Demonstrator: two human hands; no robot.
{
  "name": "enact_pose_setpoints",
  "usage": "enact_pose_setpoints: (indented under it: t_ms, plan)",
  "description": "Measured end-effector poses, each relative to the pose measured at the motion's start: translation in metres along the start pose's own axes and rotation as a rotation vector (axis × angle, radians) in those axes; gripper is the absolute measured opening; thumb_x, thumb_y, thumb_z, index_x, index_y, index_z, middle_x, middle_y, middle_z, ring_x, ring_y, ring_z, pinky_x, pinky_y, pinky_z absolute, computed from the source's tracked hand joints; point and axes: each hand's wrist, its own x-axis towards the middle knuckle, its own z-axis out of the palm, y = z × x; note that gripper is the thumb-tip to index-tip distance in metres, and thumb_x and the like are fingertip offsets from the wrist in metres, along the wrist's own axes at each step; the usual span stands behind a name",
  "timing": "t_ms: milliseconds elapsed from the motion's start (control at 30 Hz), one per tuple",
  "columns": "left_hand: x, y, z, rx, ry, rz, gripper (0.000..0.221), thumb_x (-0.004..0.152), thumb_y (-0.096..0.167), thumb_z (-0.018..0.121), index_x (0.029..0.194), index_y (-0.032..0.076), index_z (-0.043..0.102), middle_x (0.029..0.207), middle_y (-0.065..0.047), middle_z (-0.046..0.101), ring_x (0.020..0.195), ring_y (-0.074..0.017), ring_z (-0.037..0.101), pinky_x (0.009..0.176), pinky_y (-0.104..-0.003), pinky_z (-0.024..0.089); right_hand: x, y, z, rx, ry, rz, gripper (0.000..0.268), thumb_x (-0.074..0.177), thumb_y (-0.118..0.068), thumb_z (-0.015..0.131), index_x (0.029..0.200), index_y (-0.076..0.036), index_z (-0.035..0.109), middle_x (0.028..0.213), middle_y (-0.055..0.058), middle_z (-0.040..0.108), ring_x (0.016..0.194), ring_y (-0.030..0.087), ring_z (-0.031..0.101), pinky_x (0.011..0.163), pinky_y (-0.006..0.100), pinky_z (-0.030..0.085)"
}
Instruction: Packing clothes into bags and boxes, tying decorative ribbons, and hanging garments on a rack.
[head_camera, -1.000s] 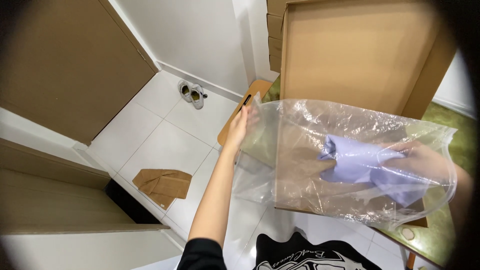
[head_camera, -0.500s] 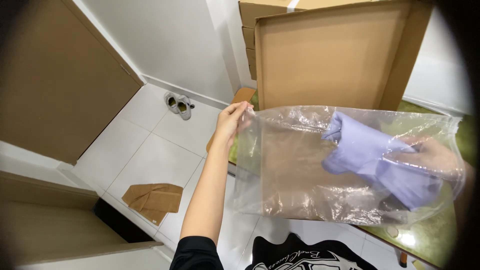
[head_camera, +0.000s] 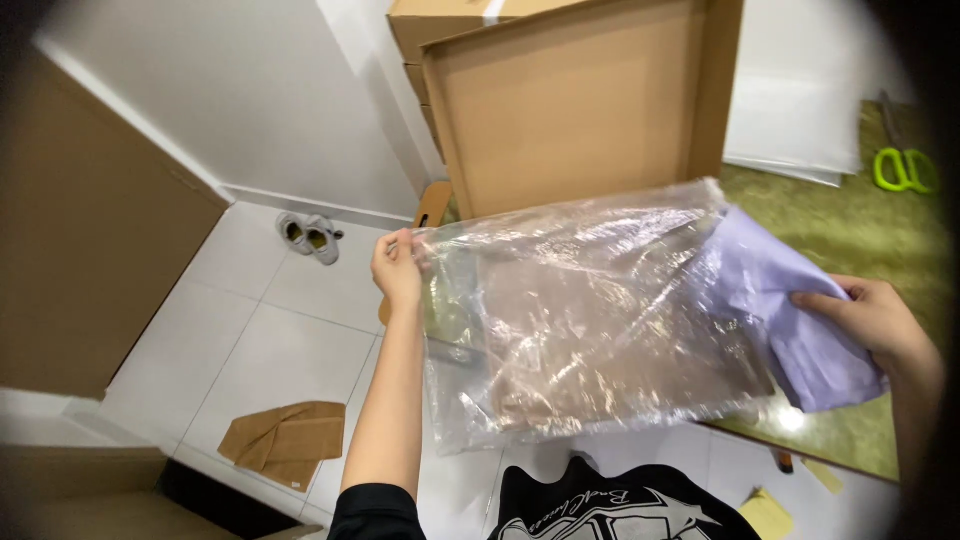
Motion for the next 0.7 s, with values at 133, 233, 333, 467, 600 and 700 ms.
enact_pose_setpoints:
  t_ms: [133,233,333,467,600,700]
  plan:
    - [-0.004,-0.005,-0.002,-0.143,-0.002,-0.12,0.014,0.106,0.024,0.063,0.095,0.017,0.059,0.086,-0.009,0.083,0.067,-0.0123,0.075,0.048,-0.025,0.05,0.002,0.05,-0.017,0.077,0.232,0.008,0.033,0.092,-0.036,0.089,0.105,-0.008,0.075,0.092,0.005,0.071,0.073,0.015,0.06,0.055,0.035,0.043]
    - [-0.015,0.008,-0.009,0.224,-0.126,-0.164,0.024,0.104,0.045,0.057,0.121,0.028,0.062,0.13,-0.006,0.077,0.098,-0.0195,0.077,0.073,-0.034,0.06,-0.017,0.058,-0.023,0.111,0.202,0.022,0.035,0.093,-0.032,0.086,0.113,-0.005,0.077,0.096,0.008,0.072,0.078,0.018,0.063,0.062,0.037,0.048]
    - [-0.014,-0.024,0.005,0.381,-0.068,0.217,0.071,0.093,0.038,0.07,0.155,0.017,0.043,0.154,-0.015,0.053,0.139,-0.0307,0.057,0.117,-0.05,0.036,-0.057,0.027,-0.005,0.186,0.079,0.055,0.028,0.095,-0.027,0.083,0.109,-0.005,0.074,0.092,0.013,0.074,0.07,0.023,0.064,0.057,0.039,0.05]
    - [-0.102,0.019,0.014,0.518,-0.134,0.386,0.066,0.092,0.026,0.081,0.15,0.018,0.051,0.156,-0.019,0.045,0.135,-0.0422,0.051,0.109,-0.057,0.042,-0.102,0.006,0.028,0.279,-0.039,0.068,0.028,0.094,-0.023,0.08,0.115,-0.005,0.075,0.099,0.014,0.076,0.075,0.026,0.067,0.062,0.039,0.053]
    - [-0.192,0.043,0.021,0.313,-0.374,0.551,0.048,0.092,0.016,0.077,0.137,0.02,0.06,0.155,-0.01,0.045,0.148,-0.0341,0.043,0.126,-0.059,0.025,-0.119,0.042,0.072,0.54,-0.201,0.058,0.033,0.095,-0.024,0.075,0.121,-0.003,0.071,0.104,0.016,0.078,0.079,0.027,0.071,0.066,0.041,0.057]
    - [-0.266,0.056,0.013,0.038,-0.788,0.287,0.05,0.093,0.01,0.069,0.14,0.015,0.054,0.146,-0.007,0.057,0.132,-0.0258,0.057,0.112,-0.046,0.043,-0.133,0.093,0.107,0.767,-0.249,0.047,0.033,0.097,-0.032,0.074,0.117,-0.005,0.073,0.099,0.014,0.079,0.076,0.023,0.073,0.067,0.037,0.061]
